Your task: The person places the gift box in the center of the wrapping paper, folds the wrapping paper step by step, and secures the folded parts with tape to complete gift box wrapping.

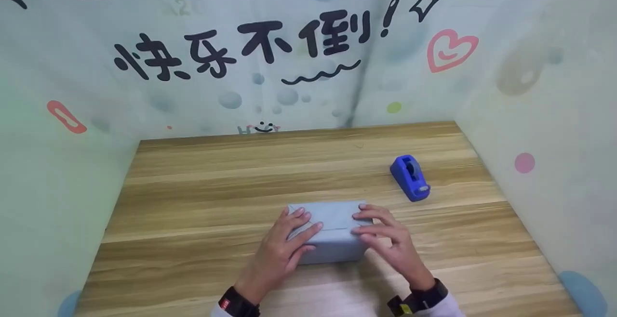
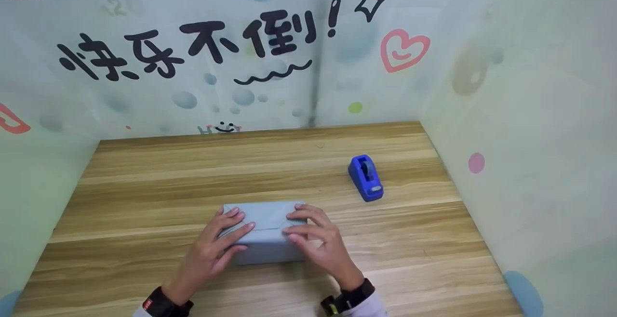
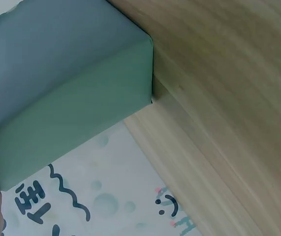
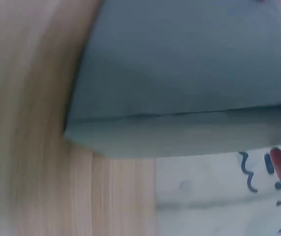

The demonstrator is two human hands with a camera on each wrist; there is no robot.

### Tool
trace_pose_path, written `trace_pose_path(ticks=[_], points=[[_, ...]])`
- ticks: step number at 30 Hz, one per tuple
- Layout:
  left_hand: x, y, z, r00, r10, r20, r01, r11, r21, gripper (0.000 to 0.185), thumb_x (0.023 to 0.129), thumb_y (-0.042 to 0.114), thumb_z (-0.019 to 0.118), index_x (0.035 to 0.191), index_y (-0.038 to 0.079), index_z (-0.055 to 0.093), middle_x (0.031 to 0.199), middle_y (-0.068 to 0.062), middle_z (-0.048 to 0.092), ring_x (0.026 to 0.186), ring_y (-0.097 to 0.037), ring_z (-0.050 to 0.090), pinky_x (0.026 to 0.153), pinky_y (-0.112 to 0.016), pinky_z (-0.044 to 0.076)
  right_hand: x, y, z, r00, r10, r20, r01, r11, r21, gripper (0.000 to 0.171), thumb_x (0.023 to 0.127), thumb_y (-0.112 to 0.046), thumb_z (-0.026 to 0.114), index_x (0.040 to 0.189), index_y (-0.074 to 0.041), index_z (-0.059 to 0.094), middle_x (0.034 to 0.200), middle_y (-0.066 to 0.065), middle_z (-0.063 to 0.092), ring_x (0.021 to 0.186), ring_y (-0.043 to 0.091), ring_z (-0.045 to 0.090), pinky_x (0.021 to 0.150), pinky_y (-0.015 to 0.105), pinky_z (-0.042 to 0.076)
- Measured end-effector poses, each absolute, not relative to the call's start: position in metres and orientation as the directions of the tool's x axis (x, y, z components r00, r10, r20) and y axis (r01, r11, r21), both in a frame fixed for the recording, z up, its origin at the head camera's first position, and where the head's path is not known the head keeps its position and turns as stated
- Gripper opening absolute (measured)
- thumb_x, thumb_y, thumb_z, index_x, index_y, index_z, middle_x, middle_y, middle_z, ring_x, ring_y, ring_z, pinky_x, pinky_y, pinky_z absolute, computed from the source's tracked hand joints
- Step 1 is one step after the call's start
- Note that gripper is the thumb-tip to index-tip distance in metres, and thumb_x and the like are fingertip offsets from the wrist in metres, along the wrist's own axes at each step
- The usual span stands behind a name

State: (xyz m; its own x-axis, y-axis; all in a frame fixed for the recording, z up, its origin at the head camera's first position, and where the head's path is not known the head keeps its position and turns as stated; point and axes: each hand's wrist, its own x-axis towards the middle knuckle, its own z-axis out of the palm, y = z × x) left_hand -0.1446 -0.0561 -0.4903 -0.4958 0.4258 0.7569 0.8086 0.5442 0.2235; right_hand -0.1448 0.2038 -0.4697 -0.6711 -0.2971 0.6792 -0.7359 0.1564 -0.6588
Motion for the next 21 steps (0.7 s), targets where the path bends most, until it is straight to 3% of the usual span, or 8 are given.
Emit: trace_pose_path(ticks=[2,5,7,10,14,21], points=[[-0.144,-0.056,-0.491,-0.487,0.419,0.767,0.816,0.532,0.227,0.040,0.083,0.026,0.063,0.122,0.020,0.058,0.124,-0.007,0.054,0.122,-0.025,0.047,0.106,-0.046,0.030,-0.144,0.213,-0.466,-0.771,-0.197,0.606,-0.627,0.068,-0.776,0.022,0.080,0.015,0.052,0.096,0.007,0.065,0.108,0.021,0.060,0.117,0.030,0.049,0.106,0.028,0.033],[-0.143,-0.055,-0.492,-0.483,0.411,0.773,0.819,0.526,0.231,0.039,0.083,0.026,0.062,0.121,0.020,0.059,0.124,-0.008,0.054,0.121,-0.026,0.046,0.108,-0.045,0.028,-0.155,0.234,-0.469,-0.910,0.043,0.413,-0.411,0.049,-0.910,0.020,0.089,0.003,0.048,0.103,0.010,0.059,0.110,0.016,0.061,0.113,0.024,0.052,0.099,0.025,0.038],[-0.142,-0.055,-0.492,-0.488,0.407,0.772,0.815,0.528,0.237,0.039,0.083,0.025,0.063,0.121,0.020,0.059,0.124,-0.008,0.054,0.122,-0.026,0.046,0.108,-0.045,0.028,-0.169,0.252,-0.477,-0.944,0.213,0.252,-0.231,0.117,-0.966,0.024,0.090,-0.006,0.052,0.109,0.006,0.057,0.111,0.011,0.060,0.108,0.020,0.053,0.094,0.023,0.040],[-0.139,-0.056,-0.492,-0.503,0.405,0.764,0.809,0.532,0.250,0.040,0.082,0.024,0.063,0.121,0.020,0.059,0.124,-0.007,0.054,0.122,-0.025,0.046,0.107,-0.045,0.028,-0.194,0.280,-0.491,-0.935,0.338,0.104,-0.001,0.289,-0.957,0.035,0.088,-0.011,0.055,0.119,0.003,0.052,0.121,0.015,0.049,0.112,0.026,0.046,0.094,0.030,0.037],[-0.136,-0.056,-0.490,-0.535,0.402,0.743,0.796,0.536,0.283,0.043,0.080,0.023,0.066,0.122,0.021,0.058,0.125,-0.006,0.053,0.123,-0.024,0.045,0.109,-0.043,0.026,-0.221,0.310,-0.508,-0.948,0.309,0.073,0.115,0.550,-0.827,0.045,0.086,-0.013,0.055,0.126,0.005,0.045,0.128,0.027,0.033,0.119,0.039,0.035,0.100,0.046,0.030],[-0.133,-0.053,-0.491,-0.542,0.387,0.746,0.794,0.526,0.304,0.043,0.077,0.022,0.068,0.120,0.021,0.059,0.124,-0.005,0.054,0.123,-0.023,0.045,0.110,-0.041,0.024,-0.246,0.335,-0.510,-0.979,0.202,-0.010,0.158,0.732,-0.663,0.051,0.088,-0.022,0.055,0.126,0.010,0.044,0.131,0.038,0.029,0.123,0.049,0.027,0.104,0.058,0.024]])
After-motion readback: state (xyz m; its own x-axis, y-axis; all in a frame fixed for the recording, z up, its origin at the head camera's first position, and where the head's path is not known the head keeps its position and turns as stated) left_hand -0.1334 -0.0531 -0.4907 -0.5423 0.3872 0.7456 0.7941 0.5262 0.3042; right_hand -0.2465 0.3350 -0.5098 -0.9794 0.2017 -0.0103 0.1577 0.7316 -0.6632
